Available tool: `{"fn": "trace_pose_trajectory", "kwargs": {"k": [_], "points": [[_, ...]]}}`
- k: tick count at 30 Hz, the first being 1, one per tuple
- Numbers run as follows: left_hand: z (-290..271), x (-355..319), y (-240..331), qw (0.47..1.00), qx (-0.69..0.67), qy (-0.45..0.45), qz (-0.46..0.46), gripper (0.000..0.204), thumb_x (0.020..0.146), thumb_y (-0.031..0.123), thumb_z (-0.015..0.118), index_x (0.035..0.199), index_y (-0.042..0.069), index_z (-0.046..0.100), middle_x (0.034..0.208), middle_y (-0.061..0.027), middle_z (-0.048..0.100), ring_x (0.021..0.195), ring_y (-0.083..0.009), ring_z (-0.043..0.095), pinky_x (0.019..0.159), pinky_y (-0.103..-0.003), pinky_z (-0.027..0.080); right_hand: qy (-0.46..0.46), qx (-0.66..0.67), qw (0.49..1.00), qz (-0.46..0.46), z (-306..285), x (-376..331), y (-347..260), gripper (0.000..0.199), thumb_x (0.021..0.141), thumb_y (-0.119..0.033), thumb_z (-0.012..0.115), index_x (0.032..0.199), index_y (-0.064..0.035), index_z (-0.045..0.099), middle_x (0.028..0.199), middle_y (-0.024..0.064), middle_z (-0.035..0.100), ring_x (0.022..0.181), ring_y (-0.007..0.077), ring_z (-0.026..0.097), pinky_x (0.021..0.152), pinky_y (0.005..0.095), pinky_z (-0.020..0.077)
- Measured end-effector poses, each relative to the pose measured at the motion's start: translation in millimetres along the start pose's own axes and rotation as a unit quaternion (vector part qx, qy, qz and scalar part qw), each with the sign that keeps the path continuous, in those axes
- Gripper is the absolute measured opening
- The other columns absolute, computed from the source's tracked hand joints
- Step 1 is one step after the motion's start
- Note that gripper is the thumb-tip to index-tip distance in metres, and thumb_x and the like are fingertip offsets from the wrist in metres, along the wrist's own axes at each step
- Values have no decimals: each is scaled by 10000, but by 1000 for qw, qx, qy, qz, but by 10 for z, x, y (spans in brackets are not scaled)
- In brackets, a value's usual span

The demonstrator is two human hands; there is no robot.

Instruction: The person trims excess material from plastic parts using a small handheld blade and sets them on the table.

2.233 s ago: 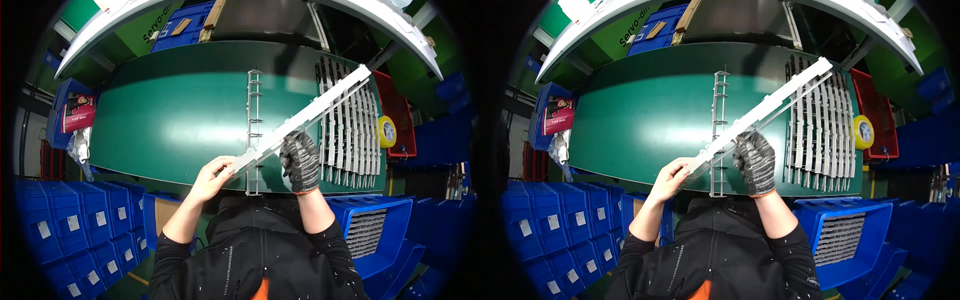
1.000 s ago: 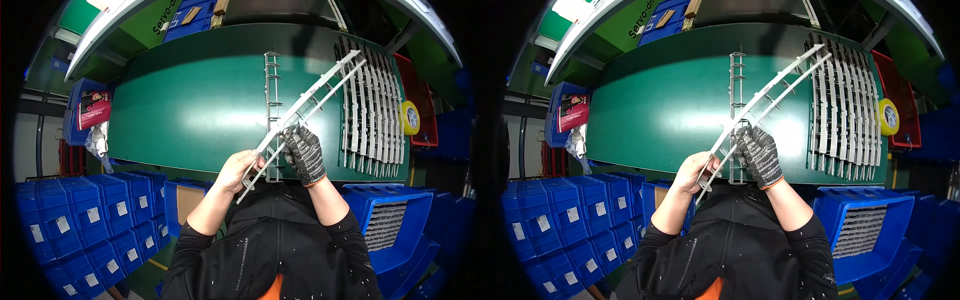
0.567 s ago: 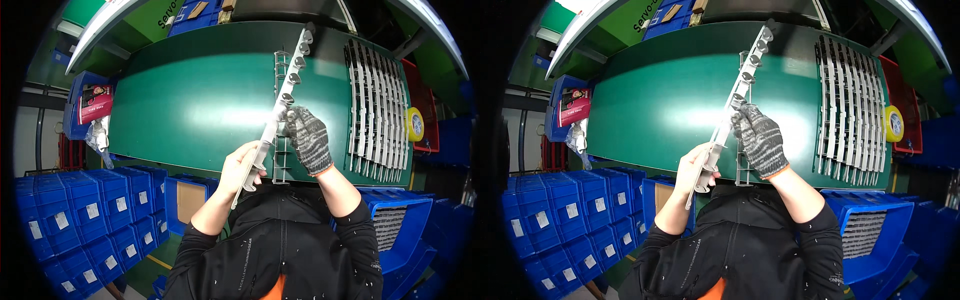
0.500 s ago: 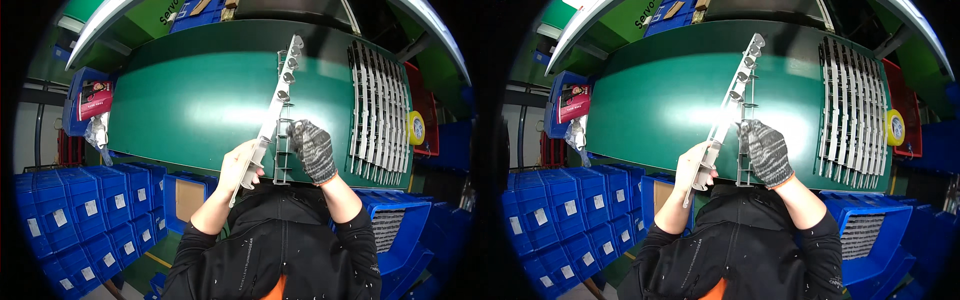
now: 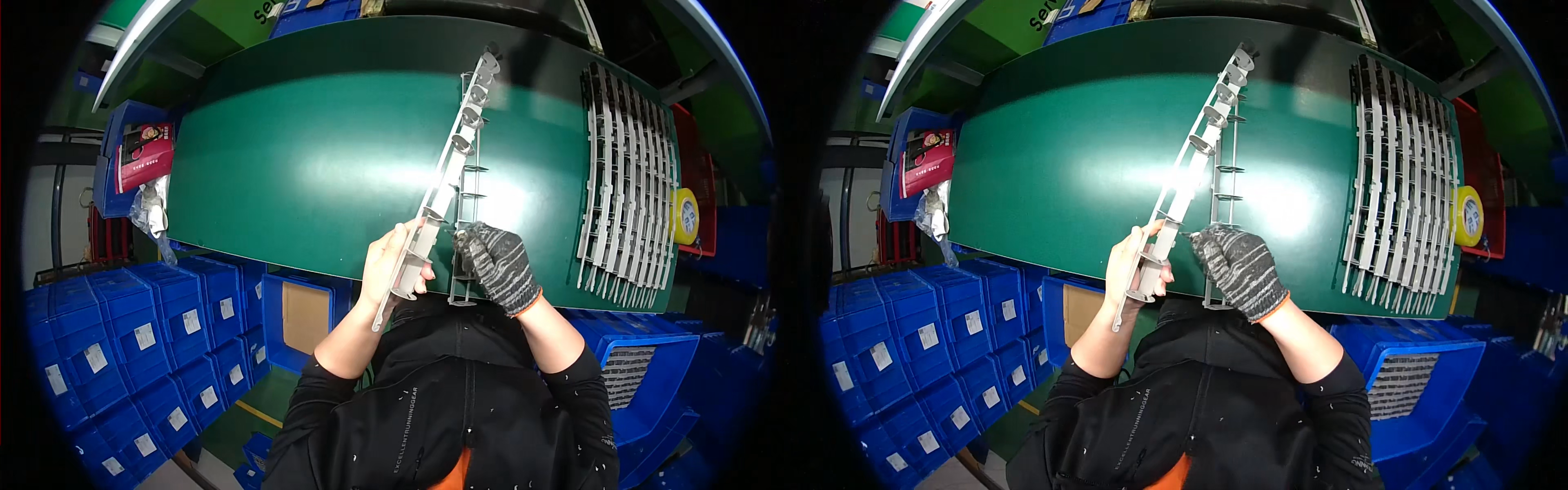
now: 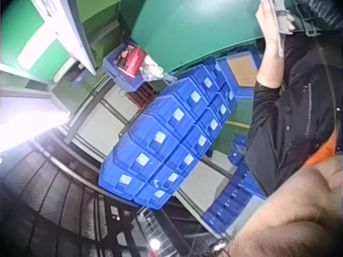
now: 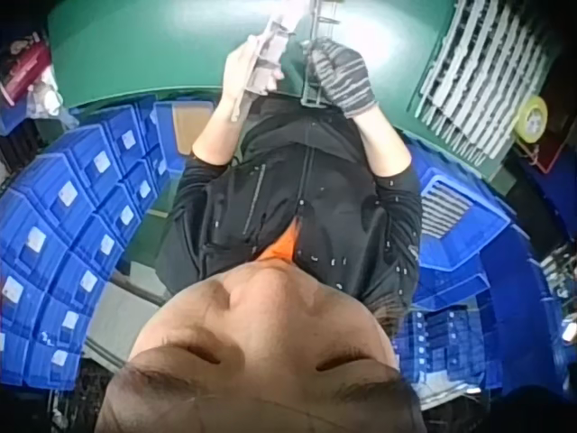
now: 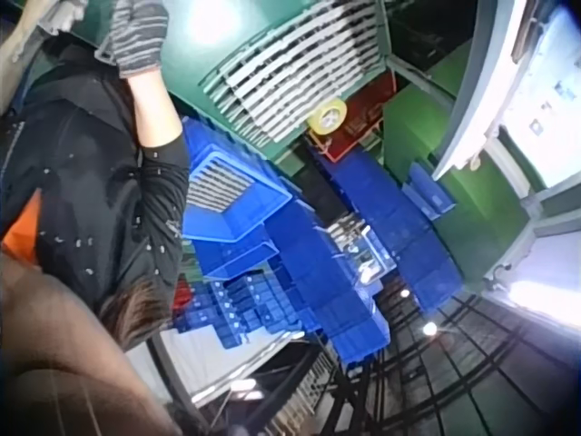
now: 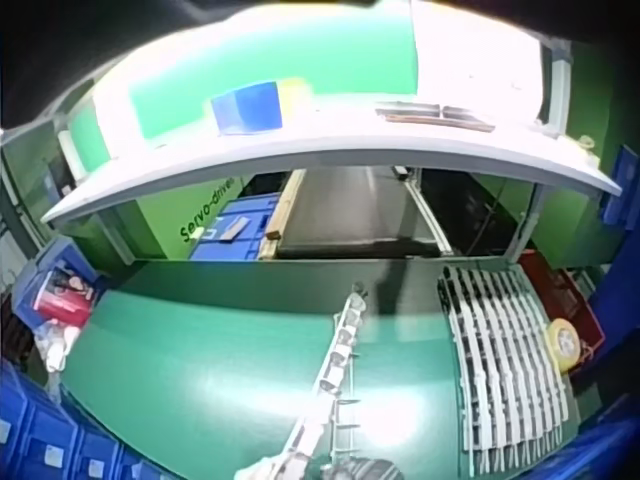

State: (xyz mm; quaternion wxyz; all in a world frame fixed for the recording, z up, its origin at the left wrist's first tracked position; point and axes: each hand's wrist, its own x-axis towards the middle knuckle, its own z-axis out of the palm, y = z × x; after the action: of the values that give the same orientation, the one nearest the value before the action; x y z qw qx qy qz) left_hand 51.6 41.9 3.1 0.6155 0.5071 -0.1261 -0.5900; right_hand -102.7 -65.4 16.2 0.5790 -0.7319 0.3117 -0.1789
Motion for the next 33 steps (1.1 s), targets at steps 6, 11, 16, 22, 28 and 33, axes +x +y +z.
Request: {"fn": "trace_pose_trajectory", "kwargs": {"k": [6,11,16,22,28,33], "points": [[-261,131,-155,998,-7,57,-1,416,908,299,446,1155,-34,481,571,-149,559,381,-185,535,323,-245,436,66,-343,936,32,14,296,255,370,797,-378,539,965,-54,601,930,153,587,858,296,564,722,391,463],[-611,302,-513,995,87,48,-25,393,889,190,495,1239,19,437,847,-93,573,535,-185,592,440,-277,494,-16,-465,875,131,146,389,383,364,771,-341,512,997,-69,596,1016,162,542,1017,287,484,831,383,445],[-559,357,-337,956,292,-21,-6,361,898,103,394,1251,34,429,884,-99,608,628,-162,616,576,-279,523,88,-470,876,62,-127,234,404,269,727,-254,511,867,-43,601,937,135,563,911,282,505,807,394,428],[-338,452,-91,865,496,-79,-3,368,864,53,427,1230,62,464,790,-74,634,638,-128,607,592,-253,507,122,-376,918,-39,-252,185,308,278,749,-273,508,822,-23,603,847,153,574,842,310,538,766,407,448],[-423,406,-200,896,428,-87,-80,336,874,71,444,1205,17,464,784,-77,625,662,-115,616,562,-214,479,57,-448,887,96,-214,396,52,301,786,-263,466,908,-36,622,976,169,578,932,285,544,812,378,450],[-608,425,134,916,399,10,38,305,862,140,503,1124,-15,523,864,-78,620,706,-107,593,595,-226,470,110,-455,883,-33,-365,50,-5,287,746,-262,511,874,-18,589,877,146,557,866,286,517,782,395,441]]}}
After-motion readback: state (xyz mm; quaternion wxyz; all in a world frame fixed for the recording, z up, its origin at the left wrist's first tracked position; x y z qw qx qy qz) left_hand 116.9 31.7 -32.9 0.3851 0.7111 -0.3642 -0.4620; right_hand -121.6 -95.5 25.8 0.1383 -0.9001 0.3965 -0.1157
